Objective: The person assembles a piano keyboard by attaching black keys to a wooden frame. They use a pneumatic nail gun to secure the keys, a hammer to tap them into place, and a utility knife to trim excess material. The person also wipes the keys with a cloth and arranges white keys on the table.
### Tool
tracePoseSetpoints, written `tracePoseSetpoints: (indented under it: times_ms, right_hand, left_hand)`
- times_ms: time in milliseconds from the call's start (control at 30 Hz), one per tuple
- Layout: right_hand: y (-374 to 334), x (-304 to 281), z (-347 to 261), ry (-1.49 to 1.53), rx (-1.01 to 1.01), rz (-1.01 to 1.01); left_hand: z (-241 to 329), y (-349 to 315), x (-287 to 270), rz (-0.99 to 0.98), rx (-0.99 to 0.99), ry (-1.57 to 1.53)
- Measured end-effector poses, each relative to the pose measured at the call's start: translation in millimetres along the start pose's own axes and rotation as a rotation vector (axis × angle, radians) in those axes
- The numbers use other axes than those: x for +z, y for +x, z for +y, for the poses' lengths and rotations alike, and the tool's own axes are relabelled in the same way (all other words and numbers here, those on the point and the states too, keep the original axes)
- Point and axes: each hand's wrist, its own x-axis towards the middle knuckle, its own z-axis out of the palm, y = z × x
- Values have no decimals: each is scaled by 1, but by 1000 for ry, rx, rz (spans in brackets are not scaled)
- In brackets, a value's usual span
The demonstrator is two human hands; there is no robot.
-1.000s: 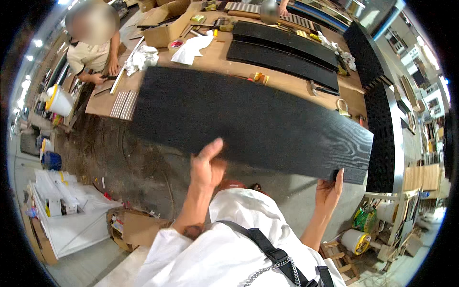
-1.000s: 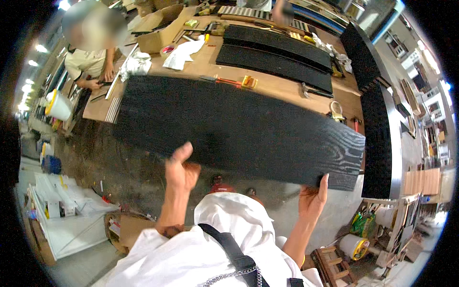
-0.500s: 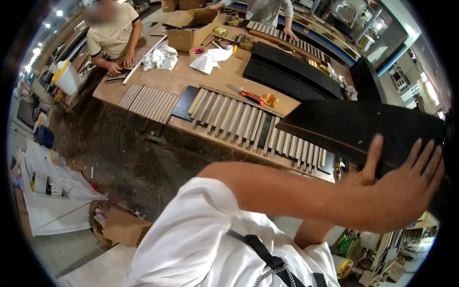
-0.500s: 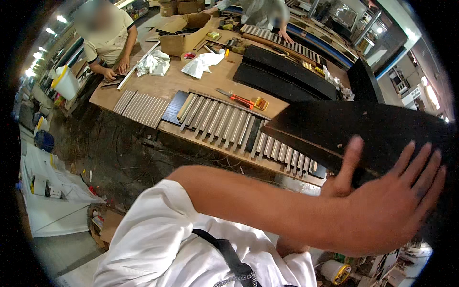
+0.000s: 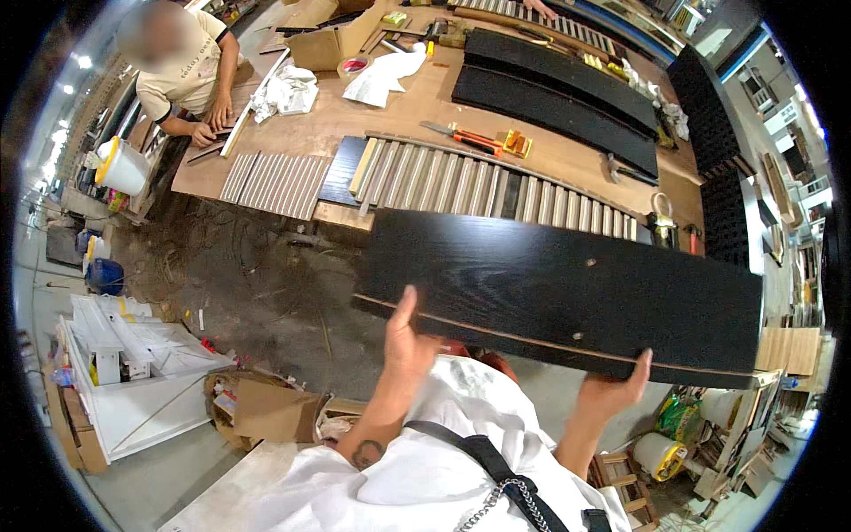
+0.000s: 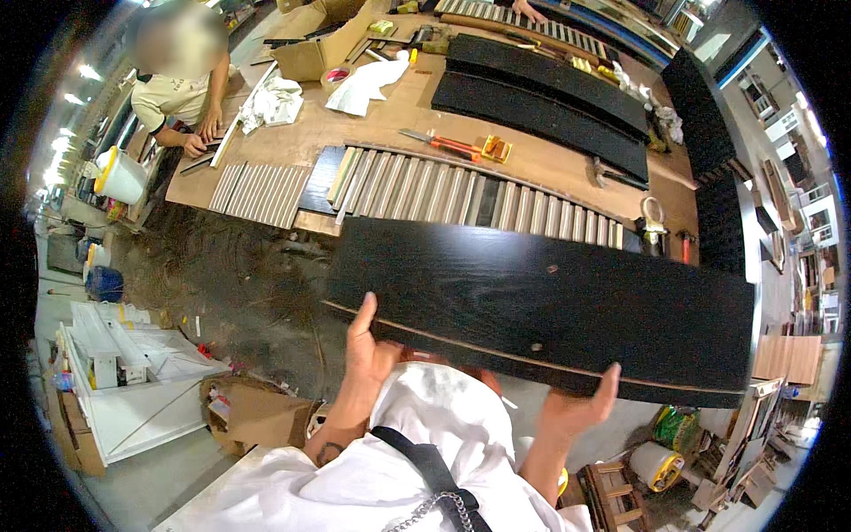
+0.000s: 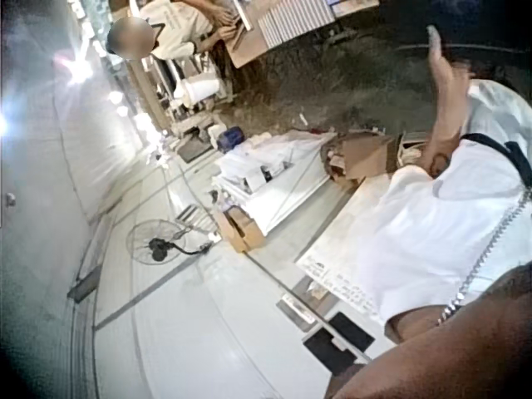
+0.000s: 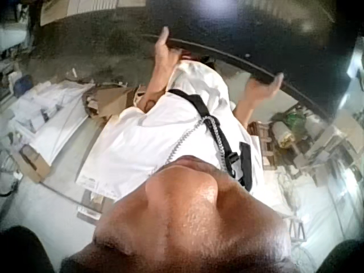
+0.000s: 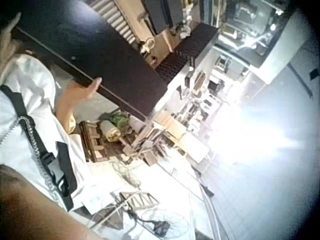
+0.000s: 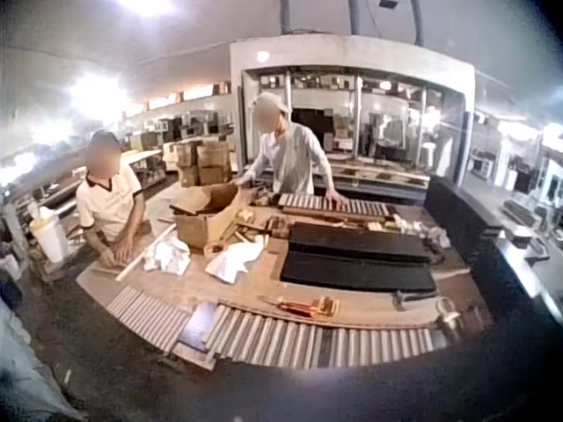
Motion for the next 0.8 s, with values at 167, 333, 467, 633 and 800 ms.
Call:
tracePoseSetpoints:
  times_ms: [167, 333, 467, 633, 800]
  right_hand:
    - [40, -83, 5, -40, 204, 113]
    - [44, -112, 59, -35, 276, 33]
    - [43, -102, 73, -42, 264, 75]
    - [41, -89, 77, -69, 287, 90]
    - [50, -98, 94, -41, 304, 125]
  left_hand:
    - [59, 26, -66, 97, 167, 148]
    - [72, 76, -96, 222, 246, 215]
    - [78, 93, -103, 215, 211, 236]
    - [78, 100, -80, 262, 207, 290]
    - [81, 118, -96, 253, 172, 257]
